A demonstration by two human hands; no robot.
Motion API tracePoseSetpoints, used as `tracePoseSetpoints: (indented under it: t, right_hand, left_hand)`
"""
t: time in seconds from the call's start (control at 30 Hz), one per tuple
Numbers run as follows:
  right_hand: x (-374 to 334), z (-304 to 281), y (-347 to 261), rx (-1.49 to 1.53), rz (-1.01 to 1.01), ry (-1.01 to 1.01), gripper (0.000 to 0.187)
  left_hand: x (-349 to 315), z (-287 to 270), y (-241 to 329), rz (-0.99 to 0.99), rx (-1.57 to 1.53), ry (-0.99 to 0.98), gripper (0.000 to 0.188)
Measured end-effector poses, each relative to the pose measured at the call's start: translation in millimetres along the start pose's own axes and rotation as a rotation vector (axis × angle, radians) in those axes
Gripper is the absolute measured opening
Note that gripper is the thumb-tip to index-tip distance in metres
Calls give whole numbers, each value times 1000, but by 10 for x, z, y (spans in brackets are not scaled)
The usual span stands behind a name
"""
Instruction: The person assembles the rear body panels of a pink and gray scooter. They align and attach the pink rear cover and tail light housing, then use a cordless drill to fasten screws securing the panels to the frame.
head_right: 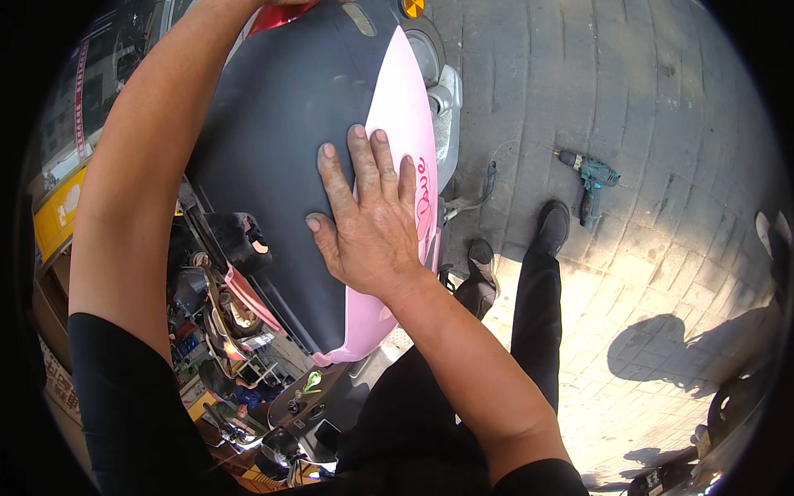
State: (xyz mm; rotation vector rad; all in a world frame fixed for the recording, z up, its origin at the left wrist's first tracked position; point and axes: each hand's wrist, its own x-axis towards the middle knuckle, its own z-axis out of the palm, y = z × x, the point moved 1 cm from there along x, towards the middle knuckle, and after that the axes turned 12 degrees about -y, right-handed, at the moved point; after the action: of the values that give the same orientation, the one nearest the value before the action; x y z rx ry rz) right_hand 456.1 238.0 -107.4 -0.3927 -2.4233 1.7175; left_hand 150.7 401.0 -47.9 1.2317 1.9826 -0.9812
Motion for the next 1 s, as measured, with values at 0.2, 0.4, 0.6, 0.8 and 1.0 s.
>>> tracePoseSetpoints:
  t: [0.2, 0.4, 0.6, 0.8, 1.0]
  right_hand:
    - [34, 17, -51, -61, -56, 87, 69]
    - [-39, 75, 44, -123, -167, 120, 61]
    - [-51, 63, 59, -188, -157, 111, 63]
    - [-74, -1, 147, -226, -182, 87, 63]
    - [-388, -58, -466, -156, -109, -48, 55]
  left_hand:
    - [-1860, 593, -11, 102, -682, 763, 54]
    - [-3917, 2723, 858, -508, -1489, 1050, 15]
    - [-4764, 4763, 1994, -1519, -2359, 363, 57]
    - [-4488, 5238, 2725, -1002, -3035, 541, 55]
    - [-4532, 5347, 2815, -1119, -3031, 587, 74]
